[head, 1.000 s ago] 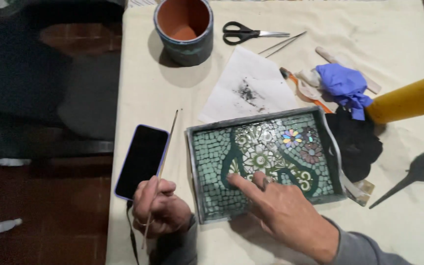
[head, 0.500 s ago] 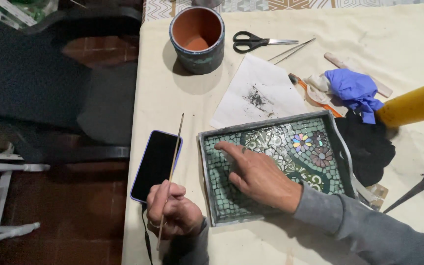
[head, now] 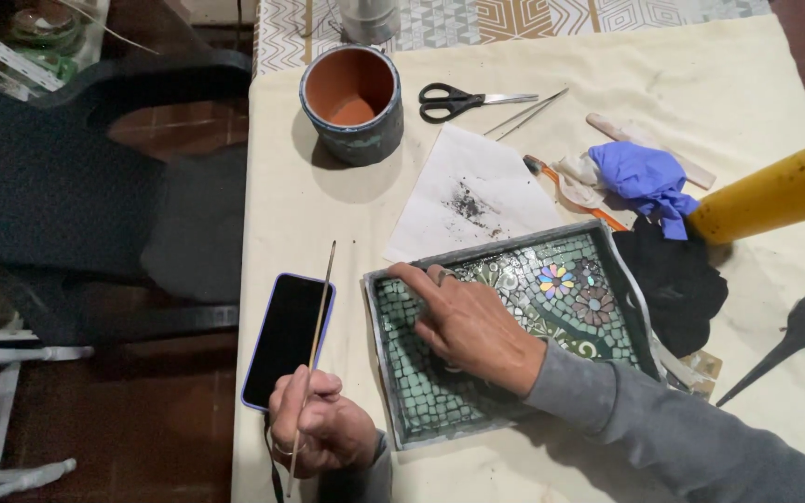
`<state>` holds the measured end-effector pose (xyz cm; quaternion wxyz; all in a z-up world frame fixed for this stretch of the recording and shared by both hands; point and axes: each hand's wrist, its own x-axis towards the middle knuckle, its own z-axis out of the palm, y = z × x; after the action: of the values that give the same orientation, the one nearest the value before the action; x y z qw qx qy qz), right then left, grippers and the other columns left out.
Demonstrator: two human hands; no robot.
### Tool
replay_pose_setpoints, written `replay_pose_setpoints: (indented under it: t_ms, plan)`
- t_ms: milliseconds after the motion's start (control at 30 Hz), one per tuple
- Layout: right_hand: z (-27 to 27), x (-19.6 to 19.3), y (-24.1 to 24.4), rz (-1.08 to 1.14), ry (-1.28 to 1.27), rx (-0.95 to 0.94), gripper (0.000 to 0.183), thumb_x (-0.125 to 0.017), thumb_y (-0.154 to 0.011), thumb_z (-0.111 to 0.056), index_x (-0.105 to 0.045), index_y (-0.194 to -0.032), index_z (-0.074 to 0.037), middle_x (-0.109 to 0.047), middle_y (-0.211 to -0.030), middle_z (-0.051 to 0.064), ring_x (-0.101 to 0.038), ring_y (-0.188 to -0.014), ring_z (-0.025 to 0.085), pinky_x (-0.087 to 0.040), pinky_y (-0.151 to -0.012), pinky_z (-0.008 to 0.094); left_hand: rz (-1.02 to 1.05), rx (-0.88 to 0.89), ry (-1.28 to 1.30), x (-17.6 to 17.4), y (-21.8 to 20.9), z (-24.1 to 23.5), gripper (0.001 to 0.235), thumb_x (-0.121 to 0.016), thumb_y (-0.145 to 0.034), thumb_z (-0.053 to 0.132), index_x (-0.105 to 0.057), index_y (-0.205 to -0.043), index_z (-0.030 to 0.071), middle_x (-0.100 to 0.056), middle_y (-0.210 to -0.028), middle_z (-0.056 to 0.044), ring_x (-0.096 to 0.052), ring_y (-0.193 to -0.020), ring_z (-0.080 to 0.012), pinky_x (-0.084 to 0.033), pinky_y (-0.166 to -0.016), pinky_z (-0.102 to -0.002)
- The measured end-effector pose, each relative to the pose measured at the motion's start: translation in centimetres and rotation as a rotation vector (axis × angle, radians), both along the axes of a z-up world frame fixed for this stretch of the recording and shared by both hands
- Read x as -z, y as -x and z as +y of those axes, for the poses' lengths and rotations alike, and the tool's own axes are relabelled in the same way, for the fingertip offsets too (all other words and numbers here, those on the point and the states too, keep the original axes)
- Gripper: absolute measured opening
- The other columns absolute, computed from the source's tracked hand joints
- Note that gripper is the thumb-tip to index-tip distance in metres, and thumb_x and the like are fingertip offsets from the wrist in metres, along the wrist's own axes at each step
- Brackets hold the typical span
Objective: Applying fine details and refining grout on a mosaic-style tray using a stylus tool.
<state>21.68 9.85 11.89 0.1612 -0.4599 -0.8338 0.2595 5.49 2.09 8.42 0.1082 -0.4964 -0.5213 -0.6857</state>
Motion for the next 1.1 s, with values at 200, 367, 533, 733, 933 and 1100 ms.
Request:
replay_pose_setpoints:
  t_ms: [200,367,533,733,933,1100]
  plan:
    - [0.0,0.8,-1.0,0.026,0.009,-0.027,0.070,-0.073,-0.079,-0.007,-0.043,-0.142,-0.015,-0.061,-0.086,0.006,-0.062,-0.058,0.021,-0.054,-0.052,0.036,-0.006,-0.006,-0.004,0.3,0.0,0.2,0.033,-0.034,-0.113,0.024,-0.053,-0.107,-0.002,-0.049,-0.063,-0.005,-0.041,-0.052,-0.0138,-0.037,-0.050,-0.025]
    - [-1.9,1.3,-3.2,-0.006,0.085,-0.073,0.062,-0.064,-0.087,-0.017,-0.040,-0.144,-0.015,-0.061,-0.082,0.006,-0.061,-0.060,0.023,-0.053,-0.054,0.038,-0.004,-0.013,0.007,0.2,-0.1,0.2,0.039,-0.034,-0.114,0.030,-0.053,-0.107,-0.003,-0.049,-0.064,-0.006,-0.041,-0.053,-0.0139,-0.039,-0.051,-0.025]
    - [-4.6,-0.8,-5.4,-0.129,0.275,-0.137,0.074,-0.067,-0.080,-0.006,-0.040,-0.147,-0.024,-0.063,-0.095,0.008,-0.065,-0.061,0.023,-0.059,-0.056,0.039,-0.010,0.006,-0.025,0.5,0.0,0.2,0.030,-0.037,-0.110,0.020,-0.053,-0.104,-0.004,-0.053,-0.068,-0.009,-0.041,-0.052,-0.0136,-0.039,-0.049,-0.024]
    - [-4.7,-0.4,-9.4,-0.115,0.220,-0.084,0.058,-0.061,-0.087,-0.012,-0.045,-0.142,-0.017,-0.061,-0.095,0.006,-0.063,-0.065,0.021,-0.060,-0.061,0.036,0.026,-0.003,0.000,0.1,0.0,0.2,0.036,-0.034,-0.114,0.026,-0.053,-0.105,-0.004,-0.050,-0.065,-0.007,-0.038,-0.049,-0.0128,-0.036,-0.046,-0.024]
    - [-3.6,-1.8,-11.4,-0.239,0.152,-0.019,0.074,-0.071,-0.082,-0.013,-0.038,-0.149,-0.021,-0.058,-0.098,0.004,-0.061,-0.068,0.020,-0.056,-0.066,0.038,0.158,0.070,0.154,0.8,0.8,-0.2,0.038,-0.028,-0.115,0.028,-0.048,-0.117,-0.004,-0.055,-0.070,-0.008,-0.044,-0.052,-0.0149,-0.038,-0.051,-0.027]
    - [-4.9,0.4,-13.2,-0.315,0.157,0.033,0.079,-0.069,-0.084,-0.015,-0.030,-0.152,-0.025,-0.059,-0.092,0.002,-0.061,-0.071,0.018,-0.060,-0.068,0.033,0.167,0.081,0.105,1.5,1.2,0.0,0.042,-0.027,-0.116,0.028,-0.048,-0.117,-0.008,-0.048,-0.059,-0.006,-0.041,-0.049,-0.0162,-0.037,-0.049,-0.028]
